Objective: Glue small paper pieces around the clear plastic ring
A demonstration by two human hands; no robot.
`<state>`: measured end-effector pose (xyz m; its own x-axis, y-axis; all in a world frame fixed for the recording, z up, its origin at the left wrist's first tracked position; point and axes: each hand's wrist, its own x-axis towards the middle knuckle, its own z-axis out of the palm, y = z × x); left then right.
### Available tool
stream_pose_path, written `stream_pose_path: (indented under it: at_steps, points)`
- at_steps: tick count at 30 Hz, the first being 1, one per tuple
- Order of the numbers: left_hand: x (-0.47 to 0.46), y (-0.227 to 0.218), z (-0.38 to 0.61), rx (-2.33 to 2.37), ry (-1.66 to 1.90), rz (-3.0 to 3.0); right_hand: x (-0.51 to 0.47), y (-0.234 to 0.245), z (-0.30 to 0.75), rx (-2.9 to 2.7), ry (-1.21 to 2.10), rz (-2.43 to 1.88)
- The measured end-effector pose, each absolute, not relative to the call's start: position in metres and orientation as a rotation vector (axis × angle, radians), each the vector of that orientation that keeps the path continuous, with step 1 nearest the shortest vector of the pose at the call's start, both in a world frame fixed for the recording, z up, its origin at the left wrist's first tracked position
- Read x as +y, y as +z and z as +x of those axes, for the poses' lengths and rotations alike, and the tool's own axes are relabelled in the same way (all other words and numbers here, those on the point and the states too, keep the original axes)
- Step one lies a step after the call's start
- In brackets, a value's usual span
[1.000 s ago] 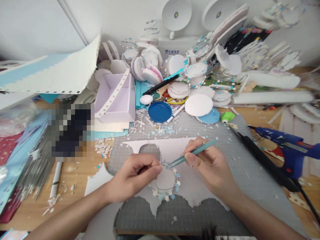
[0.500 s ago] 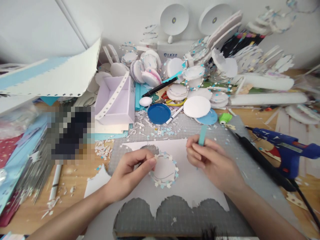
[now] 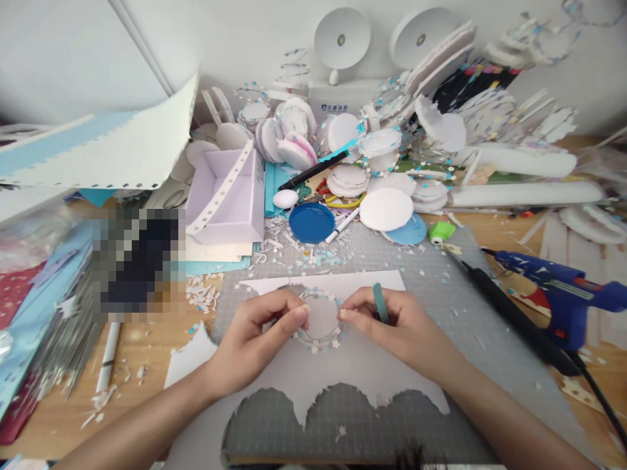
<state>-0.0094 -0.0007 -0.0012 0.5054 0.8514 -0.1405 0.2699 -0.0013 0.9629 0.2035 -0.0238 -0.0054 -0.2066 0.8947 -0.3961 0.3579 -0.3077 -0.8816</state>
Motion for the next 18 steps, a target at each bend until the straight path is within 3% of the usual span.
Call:
stream_pose_path:
  at_steps: [9, 18]
  points:
    - [0.0015, -0.0016, -0.0095, 0.978, 0.58, 1.546, -0.0246, -0.0114, 0.2069, -1.406, 1.556, -1.493]
    - [-0.0001, -0.0017, -0.0105, 0.968, 0.572, 1.481, -0.0271, -0.0138, 0.206, -1.067, 1.842, -1.294]
